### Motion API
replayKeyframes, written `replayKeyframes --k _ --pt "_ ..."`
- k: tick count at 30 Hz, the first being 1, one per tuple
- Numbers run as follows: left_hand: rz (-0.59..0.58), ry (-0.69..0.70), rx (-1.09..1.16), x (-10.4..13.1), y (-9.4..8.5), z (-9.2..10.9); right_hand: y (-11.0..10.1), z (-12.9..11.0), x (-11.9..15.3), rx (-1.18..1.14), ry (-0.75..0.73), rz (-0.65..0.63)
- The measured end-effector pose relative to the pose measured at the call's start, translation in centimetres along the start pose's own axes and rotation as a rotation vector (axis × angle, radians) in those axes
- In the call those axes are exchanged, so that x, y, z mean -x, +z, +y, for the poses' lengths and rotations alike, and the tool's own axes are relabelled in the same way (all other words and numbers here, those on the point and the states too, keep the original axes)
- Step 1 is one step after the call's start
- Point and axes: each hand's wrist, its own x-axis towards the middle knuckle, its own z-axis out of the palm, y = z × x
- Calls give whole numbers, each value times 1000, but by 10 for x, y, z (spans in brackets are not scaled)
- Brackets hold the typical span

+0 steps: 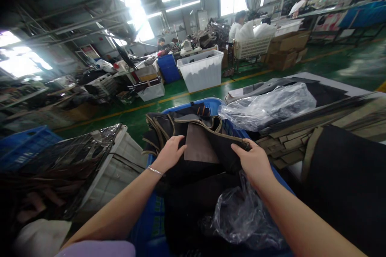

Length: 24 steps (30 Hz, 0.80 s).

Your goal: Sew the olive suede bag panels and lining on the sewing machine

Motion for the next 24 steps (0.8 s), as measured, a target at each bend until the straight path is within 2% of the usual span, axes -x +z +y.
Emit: replayKeyframes --k 3,5,7,10,15,19,22,24 --pt "-52 -201 -106 -3 -7 -57 1 0 2 -122 44 -3" --pt "-107 -259 -135 -2 -8 -80 4 0 3 -174 64 -9" --pt "-137 -266 -135 -1 -7 -91 6 0 5 -210 82 -15" --pt "-140 -268 -94 -2 -6 -91 6 1 9 -242 107 -29" --pt "-186 -209 110 7 -22 -68 1 0 13 -266 123 -47" --pt "-176 -43 334 16 -31 -26 6 -8 19 -248 132 -84" --pt "-151 99 487 14 -15 22 17 -20 33 -117 102 -251" --pt "-133 172 560 12 3 54 24 -24 42 89 -10 -352"
